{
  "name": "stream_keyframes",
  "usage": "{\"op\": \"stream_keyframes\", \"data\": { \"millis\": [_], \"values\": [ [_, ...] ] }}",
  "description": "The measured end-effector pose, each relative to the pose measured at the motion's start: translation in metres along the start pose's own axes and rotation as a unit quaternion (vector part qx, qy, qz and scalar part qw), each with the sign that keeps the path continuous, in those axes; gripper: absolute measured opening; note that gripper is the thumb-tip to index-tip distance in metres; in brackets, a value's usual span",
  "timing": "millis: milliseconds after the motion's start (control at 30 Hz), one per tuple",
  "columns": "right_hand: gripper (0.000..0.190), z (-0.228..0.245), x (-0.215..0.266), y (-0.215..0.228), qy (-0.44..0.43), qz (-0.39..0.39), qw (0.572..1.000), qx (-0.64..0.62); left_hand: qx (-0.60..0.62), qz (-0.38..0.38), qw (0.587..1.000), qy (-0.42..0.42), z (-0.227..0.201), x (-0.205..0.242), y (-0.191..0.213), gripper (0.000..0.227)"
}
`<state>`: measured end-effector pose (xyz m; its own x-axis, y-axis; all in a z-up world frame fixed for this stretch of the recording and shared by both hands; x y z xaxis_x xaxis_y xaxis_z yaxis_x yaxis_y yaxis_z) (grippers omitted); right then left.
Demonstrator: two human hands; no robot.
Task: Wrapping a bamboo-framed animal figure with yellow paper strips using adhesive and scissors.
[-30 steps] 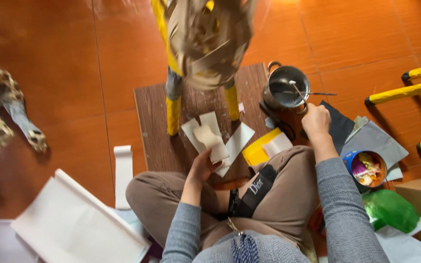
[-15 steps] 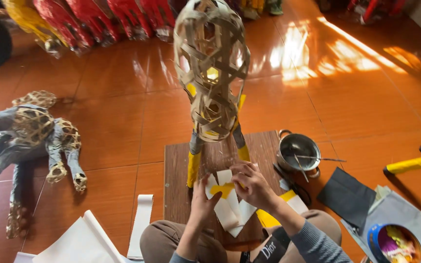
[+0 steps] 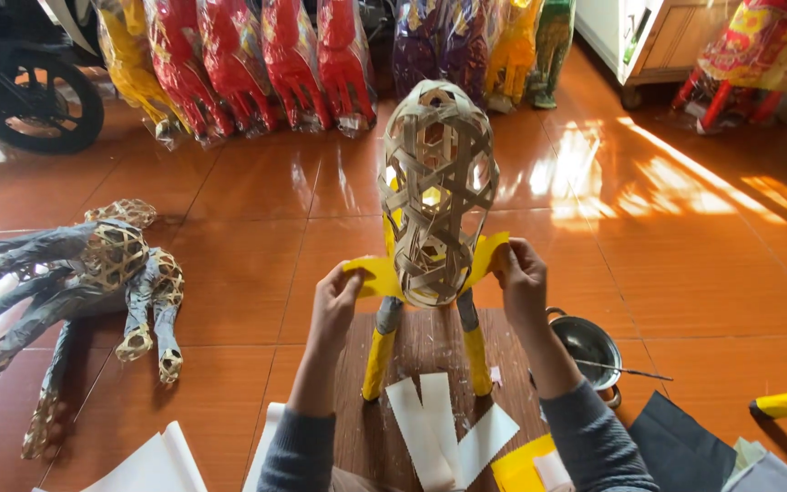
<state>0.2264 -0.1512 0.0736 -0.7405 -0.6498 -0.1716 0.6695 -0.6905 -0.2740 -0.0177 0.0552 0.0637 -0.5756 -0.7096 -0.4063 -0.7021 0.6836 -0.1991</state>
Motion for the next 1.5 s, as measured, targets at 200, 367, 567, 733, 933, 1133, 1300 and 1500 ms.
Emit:
{"op": "stream_keyframes", "data": {
  "millis": [200,367,567,733,933,1133,1300,1500],
  "values": [
    [0.019,-0.032,-0.044,-0.027,0.006,-0.034,0.998,-0.043,0.038,-0.049,0.994,-0.085,0.034,-0.054,-0.036,0.031],
    [0.013,-0.046,-0.06,-0.037,0.031,-0.023,0.999,-0.008,0.159,-0.071,0.978,-0.116,0.067,-0.059,-0.053,0.031],
    [0.018,-0.053,-0.071,-0.05,0.01,0.051,0.996,-0.079,0.108,-0.123,0.982,-0.098,0.102,-0.074,-0.037,0.033],
    [0.023,-0.05,-0.069,-0.057,-0.033,0.072,0.983,-0.165,0.149,-0.116,0.978,-0.09,0.162,-0.095,-0.013,0.041],
    [0.025,-0.057,-0.076,-0.054,-0.026,0.049,0.991,-0.125,0.143,-0.084,0.979,-0.114,0.13,-0.097,-0.024,0.037],
    [0.028,-0.053,-0.073,-0.051,-0.047,0.031,0.994,-0.094,0.102,-0.006,0.994,-0.033,0.151,-0.111,-0.02,0.011],
    [0.048,-0.062,-0.07,-0.029,-0.12,-0.135,0.978,0.102,-0.016,-0.123,0.978,-0.168,0.166,-0.116,0.009,0.019],
    [0.009,-0.051,-0.052,-0.025,0.125,-0.16,0.967,0.151,-0.047,-0.082,0.98,-0.175,0.115,-0.086,-0.026,0.012]
  ]
}}
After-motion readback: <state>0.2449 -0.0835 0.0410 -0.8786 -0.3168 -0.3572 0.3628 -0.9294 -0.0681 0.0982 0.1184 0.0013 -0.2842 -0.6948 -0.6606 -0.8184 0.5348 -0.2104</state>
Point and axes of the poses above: each hand's wrist, its own x-axis away from the middle knuckle, its own y-axis out of the back of the hand, z = x × y, the point moved 8 cm from there along -x, towards the middle knuckle, and after that the axes turned 12 degrees about -y, right-handed, at the moved point
